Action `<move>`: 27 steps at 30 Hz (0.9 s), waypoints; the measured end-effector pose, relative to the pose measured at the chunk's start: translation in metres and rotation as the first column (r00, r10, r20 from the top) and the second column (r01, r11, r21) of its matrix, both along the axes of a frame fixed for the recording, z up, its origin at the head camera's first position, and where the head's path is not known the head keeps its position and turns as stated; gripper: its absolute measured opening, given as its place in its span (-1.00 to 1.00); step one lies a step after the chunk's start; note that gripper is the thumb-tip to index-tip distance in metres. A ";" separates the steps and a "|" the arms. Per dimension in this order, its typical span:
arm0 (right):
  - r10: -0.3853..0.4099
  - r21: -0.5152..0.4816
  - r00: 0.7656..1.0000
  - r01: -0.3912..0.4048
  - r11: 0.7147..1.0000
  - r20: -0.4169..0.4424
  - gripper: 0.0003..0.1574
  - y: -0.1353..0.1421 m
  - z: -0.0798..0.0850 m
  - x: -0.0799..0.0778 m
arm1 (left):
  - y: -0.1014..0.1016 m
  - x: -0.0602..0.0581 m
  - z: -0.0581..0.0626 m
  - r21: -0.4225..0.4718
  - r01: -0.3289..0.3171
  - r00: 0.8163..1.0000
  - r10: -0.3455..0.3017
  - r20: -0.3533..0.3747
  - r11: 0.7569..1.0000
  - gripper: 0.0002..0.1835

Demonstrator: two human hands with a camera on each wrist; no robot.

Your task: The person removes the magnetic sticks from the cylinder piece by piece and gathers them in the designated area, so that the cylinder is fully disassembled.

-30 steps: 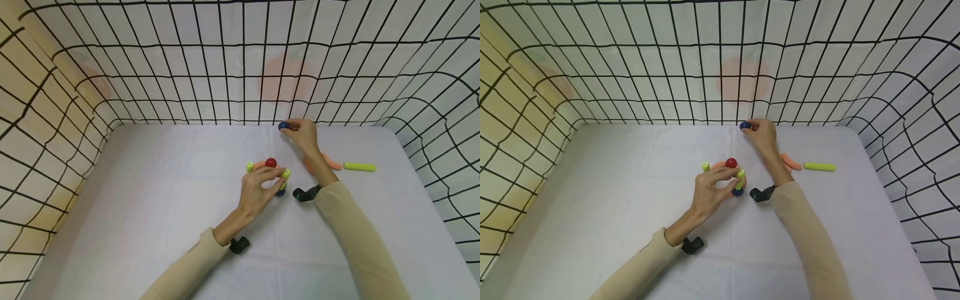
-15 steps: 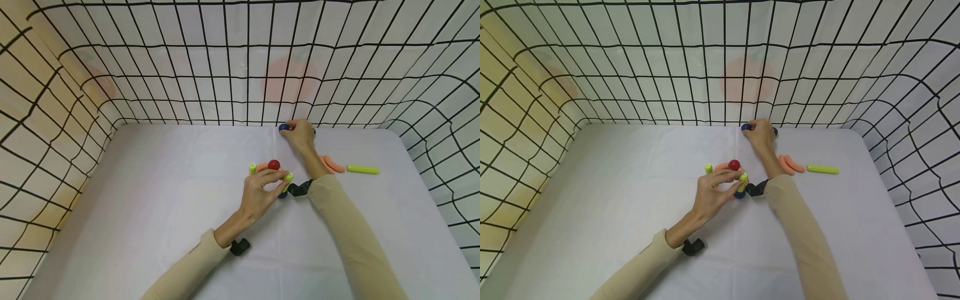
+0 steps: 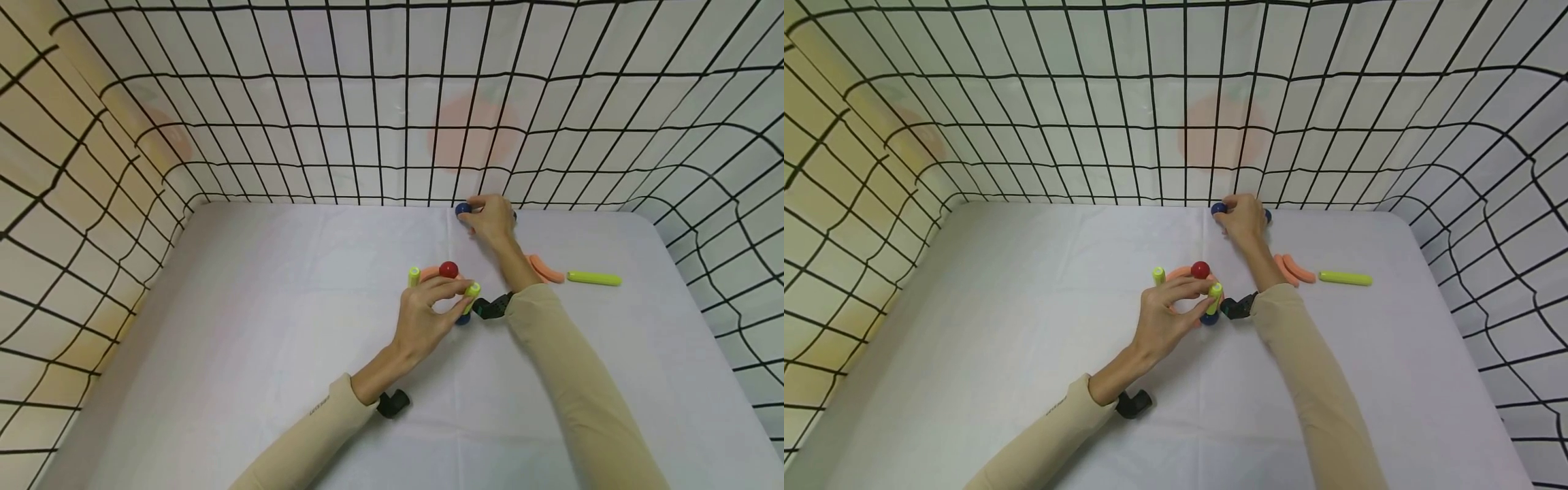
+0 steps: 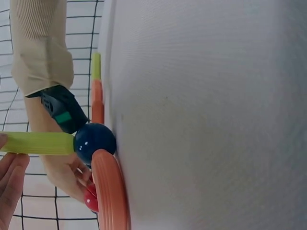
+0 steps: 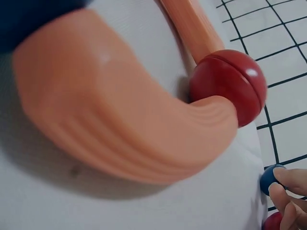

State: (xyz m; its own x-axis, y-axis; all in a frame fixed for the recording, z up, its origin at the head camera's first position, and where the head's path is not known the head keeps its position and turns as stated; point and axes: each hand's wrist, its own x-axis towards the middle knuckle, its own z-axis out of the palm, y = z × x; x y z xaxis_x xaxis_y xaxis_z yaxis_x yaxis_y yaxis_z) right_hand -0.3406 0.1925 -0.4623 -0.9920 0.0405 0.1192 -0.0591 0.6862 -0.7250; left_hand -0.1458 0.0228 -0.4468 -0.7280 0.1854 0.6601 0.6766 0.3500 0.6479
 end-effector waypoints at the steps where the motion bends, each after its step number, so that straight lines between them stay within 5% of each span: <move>1: -0.003 -0.006 1.000 0.003 1.000 0.008 -0.47 0.001 0.002 0.001 | 0.000 0.000 0.000 0.000 0.000 1.000 0.000 -0.002 1.000 -0.80; 8: 0.028 -0.108 1.000 -0.029 0.994 -0.010 -0.45 0.007 0.033 0.021 | 0.002 0.000 0.000 0.026 0.011 1.000 -0.012 0.027 1.000 -0.80; 13: 0.164 -0.222 0.987 -0.159 0.962 0.002 -0.45 0.008 0.064 0.067 | 0.001 0.001 -0.001 0.035 0.015 0.998 -0.017 0.055 0.999 -0.80; 17: 0.330 -0.192 0.944 -0.327 0.925 -0.019 -0.51 0.011 0.080 0.112 | 0.001 0.001 -0.002 0.026 0.010 0.998 -0.011 0.059 1.000 -0.79; 21: 0.443 -0.108 0.896 -0.445 0.889 -0.040 -0.52 0.017 0.081 0.145 | 0.001 0.001 -0.001 0.026 0.009 0.998 -0.010 0.056 1.000 -0.79; 27: 0.480 -0.010 0.868 -0.485 0.874 -0.123 -0.58 0.030 0.067 0.168 | -0.001 0.003 0.000 -0.001 0.016 0.996 -0.016 0.085 1.000 -0.81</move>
State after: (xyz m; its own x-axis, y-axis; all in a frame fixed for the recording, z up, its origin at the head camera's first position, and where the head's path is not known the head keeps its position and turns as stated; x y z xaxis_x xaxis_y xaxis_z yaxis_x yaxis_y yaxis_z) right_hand -0.1722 0.2220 -0.3949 -0.8689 -0.4331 0.2397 -0.4586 0.5220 -0.7192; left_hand -0.1432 0.0223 -0.4472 -0.7785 0.1985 0.5954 0.6245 0.3402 0.7031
